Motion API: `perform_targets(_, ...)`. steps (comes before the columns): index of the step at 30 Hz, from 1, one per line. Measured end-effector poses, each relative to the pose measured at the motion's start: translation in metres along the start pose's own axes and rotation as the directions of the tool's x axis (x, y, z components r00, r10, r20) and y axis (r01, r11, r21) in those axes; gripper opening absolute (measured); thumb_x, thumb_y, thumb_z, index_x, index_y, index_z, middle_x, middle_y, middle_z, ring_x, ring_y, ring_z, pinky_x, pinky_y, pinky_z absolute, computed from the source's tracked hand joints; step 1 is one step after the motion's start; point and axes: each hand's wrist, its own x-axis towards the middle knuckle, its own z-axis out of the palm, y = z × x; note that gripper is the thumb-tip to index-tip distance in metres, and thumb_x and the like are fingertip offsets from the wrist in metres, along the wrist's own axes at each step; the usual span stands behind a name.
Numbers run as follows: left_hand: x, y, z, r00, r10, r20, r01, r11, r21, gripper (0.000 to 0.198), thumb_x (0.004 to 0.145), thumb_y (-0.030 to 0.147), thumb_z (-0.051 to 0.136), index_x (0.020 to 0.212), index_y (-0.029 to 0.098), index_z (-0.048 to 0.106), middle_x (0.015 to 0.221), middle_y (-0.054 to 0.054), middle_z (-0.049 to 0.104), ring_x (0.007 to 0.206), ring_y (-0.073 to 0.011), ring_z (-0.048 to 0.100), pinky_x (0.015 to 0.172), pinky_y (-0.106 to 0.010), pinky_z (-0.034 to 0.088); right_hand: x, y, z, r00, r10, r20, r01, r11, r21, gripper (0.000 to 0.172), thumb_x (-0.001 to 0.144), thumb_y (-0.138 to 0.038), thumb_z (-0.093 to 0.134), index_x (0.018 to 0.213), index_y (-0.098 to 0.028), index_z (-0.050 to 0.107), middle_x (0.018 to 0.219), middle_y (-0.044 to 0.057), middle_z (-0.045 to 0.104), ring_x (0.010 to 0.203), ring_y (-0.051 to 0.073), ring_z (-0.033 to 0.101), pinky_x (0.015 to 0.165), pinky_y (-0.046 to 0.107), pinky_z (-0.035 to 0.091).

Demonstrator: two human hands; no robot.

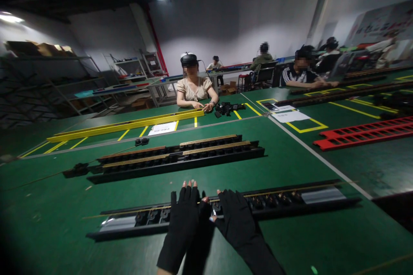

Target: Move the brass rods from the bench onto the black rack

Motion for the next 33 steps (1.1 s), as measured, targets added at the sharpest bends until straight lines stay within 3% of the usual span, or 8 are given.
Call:
perform_targets(6, 0.003, 0.013, 0.003, 0.998, 0.017, -0.054, -0.018, 1.0, -0.014, 0.05, 0.102, 0.042, 0.036, 0.143, 0.016, 0.05, 0.151, -0.013, 0.046, 0.144, -0.0323, 0.037, 0.113, -0.059, 0.035, 0.001, 0.0, 0.0, 1.0, -0.018, -0.009, 0.018, 1.0, -0.009, 0.051, 0.096, -0.05, 0.047, 0.128, -0.013, 0.062, 0.122, 0.014, 0.069, 0.115, 0.029, 0.06, 0.103, 0.047, 0.041)
perform_targets(9, 0.005, 0.023, 0.016, 0.995, 0.056, -0.077, -0.059, 0.997, -0.04, 0.055, 0.101, 0.046, 0.036, 0.143, 0.013, 0.048, 0.15, -0.015, 0.047, 0.142, -0.0305, 0.041, 0.114, -0.055, 0.035, 0.001, -0.001, 0.002, 1.0, -0.015, -0.019, 0.015, 1.0, -0.006, 0.043, 0.094, -0.036, 0.049, 0.128, -0.012, 0.06, 0.121, 0.014, 0.069, 0.115, 0.028, 0.059, 0.105, 0.047, 0.039)
perform_targets(14, 0.005, 0.029, 0.037, 0.979, -0.005, -0.202, -0.009, 0.998, -0.064, 0.056, 0.099, 0.049, 0.04, 0.137, 0.011, 0.054, 0.14, -0.017, 0.058, 0.134, -0.0313, 0.051, 0.111, -0.057, 0.037, -0.001, -0.002, 0.002, 1.0, 0.007, -0.012, -0.007, 1.0, 0.013, 0.048, 0.09, -0.029, 0.049, 0.134, -0.012, 0.056, 0.122, 0.015, 0.068, 0.117, 0.028, 0.058, 0.108, 0.048, 0.037)
perform_targets(20, 0.005, 0.041, 0.032, 0.961, 0.018, -0.278, -0.045, 0.995, -0.091, 0.055, 0.1, 0.048, 0.037, 0.139, 0.012, 0.052, 0.143, -0.013, 0.056, 0.135, -0.0277, 0.049, 0.111, -0.052, 0.039, 0.001, -0.001, 0.003, 1.0, -0.016, -0.027, 0.016, 1.0, 0.003, 0.041, 0.09, -0.018, 0.046, 0.127, -0.012, 0.061, 0.123, 0.011, 0.069, 0.117, 0.025, 0.059, 0.107, 0.045, 0.04)
perform_targets(23, 0.004, 0.053, 0.034, 0.956, 0.064, -0.287, -0.102, 0.987, -0.121, 0.056, 0.1, 0.05, 0.038, 0.14, 0.014, 0.051, 0.143, -0.011, 0.056, 0.135, -0.0269, 0.049, 0.111, -0.051, 0.039, 0.001, 0.0, 0.005, 1.0, 0.001, 0.005, -0.001, 1.0, -0.018, 0.048, 0.087, -0.009, 0.042, 0.132, -0.012, 0.059, 0.128, 0.009, 0.068, 0.119, 0.023, 0.059, 0.106, 0.044, 0.042)
perform_targets(28, 0.002, 0.062, 0.04, 0.93, 0.064, -0.362, -0.122, 0.983, -0.139, 0.051, 0.099, 0.048, 0.041, 0.138, 0.016, 0.054, 0.136, -0.012, 0.062, 0.132, -0.0287, 0.051, 0.113, -0.055, 0.034, 0.001, 0.0, 0.007, 0.989, 0.009, 0.151, -0.009, 1.0, -0.002, 0.061, 0.088, -0.011, 0.041, 0.15, -0.014, 0.041, 0.141, 0.009, 0.059, 0.129, 0.022, 0.053, 0.104, 0.041, 0.046)
perform_targets(33, 0.004, 0.07, 0.032, 0.904, 0.099, -0.416, -0.157, 0.982, -0.109, 0.056, 0.099, 0.05, 0.041, 0.142, 0.015, 0.048, 0.14, -0.014, 0.059, 0.134, -0.0294, 0.049, 0.11, -0.054, 0.036, -0.004, 0.004, 0.011, 0.974, 0.08, 0.214, -0.1, 0.991, 0.088, 0.074, 0.085, -0.007, 0.036, 0.157, -0.024, 0.029, 0.146, 0.004, 0.054, 0.133, 0.022, 0.051, 0.111, 0.042, 0.044)
